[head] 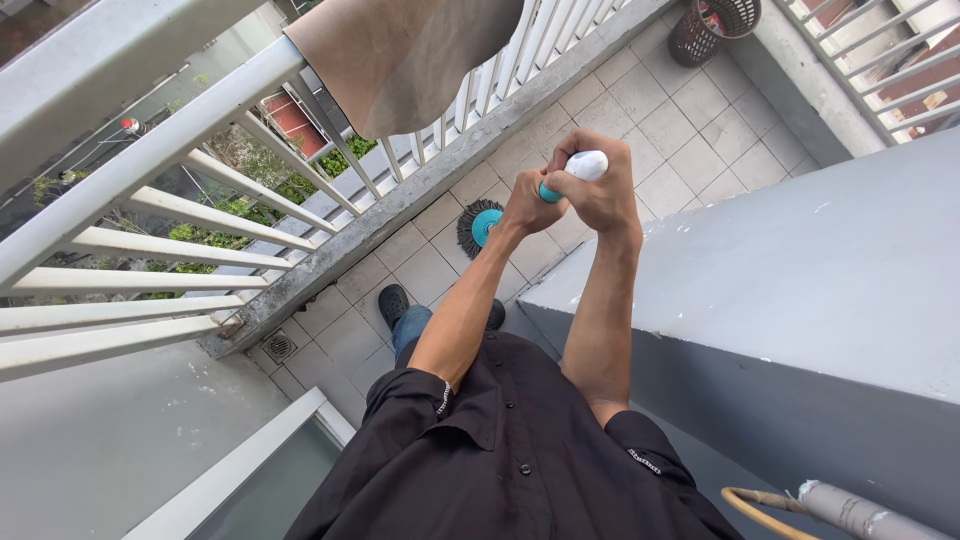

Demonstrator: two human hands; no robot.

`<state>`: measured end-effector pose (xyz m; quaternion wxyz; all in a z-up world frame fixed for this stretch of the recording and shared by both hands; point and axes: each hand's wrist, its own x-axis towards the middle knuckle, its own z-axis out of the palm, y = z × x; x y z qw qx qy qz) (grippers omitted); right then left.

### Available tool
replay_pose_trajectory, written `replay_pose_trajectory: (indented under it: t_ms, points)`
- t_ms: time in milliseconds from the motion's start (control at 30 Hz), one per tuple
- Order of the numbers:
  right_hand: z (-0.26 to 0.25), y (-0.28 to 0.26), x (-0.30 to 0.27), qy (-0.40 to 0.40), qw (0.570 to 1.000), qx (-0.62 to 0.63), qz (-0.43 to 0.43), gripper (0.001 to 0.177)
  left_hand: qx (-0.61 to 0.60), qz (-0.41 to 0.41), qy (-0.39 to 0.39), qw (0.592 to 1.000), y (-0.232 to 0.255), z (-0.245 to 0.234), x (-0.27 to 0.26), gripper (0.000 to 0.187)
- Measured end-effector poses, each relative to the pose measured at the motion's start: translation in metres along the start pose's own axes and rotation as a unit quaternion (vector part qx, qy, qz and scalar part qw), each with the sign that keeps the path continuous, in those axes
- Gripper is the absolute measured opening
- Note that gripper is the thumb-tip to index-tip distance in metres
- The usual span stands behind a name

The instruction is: Assembling or fixing the handle of a spinning mop on an apartment balcony.

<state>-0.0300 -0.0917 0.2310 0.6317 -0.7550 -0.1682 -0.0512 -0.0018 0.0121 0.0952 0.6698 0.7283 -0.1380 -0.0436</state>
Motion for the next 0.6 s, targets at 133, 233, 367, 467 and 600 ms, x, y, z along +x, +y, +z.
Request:
replay_pose_trajectory:
  t_ms: [133,233,367,467,600]
  points:
    - [0.011,-0.002,-0.003,0.009,0.999,-0.03,-0.011,0.009,0.045,0.022,-0.004,0.999,-0.02,-0.007,-0.004,0.008]
    - [0.026,-0.007,-0.008,0.016,0.999,-0.024,-0.016,0.011,0.069,0.01,-0.016,0.997,-0.022,-0.02,-0.011,0.007]
    - [0.055,-0.015,-0.013,0.046,0.998,-0.02,-0.028,0.016,0.042,0.024,-0.018,0.999,-0.02,-0.041,-0.021,0.014]
    - [0.071,-0.015,-0.01,0.052,0.998,-0.003,-0.043,0.017,0.035,0.023,-0.019,0.999,-0.013,-0.058,-0.026,0.015]
    - [0.093,-0.016,-0.013,0.079,0.995,0.053,-0.033,0.016,0.044,0.005,-0.014,0.999,-0.019,-0.071,-0.037,0.011]
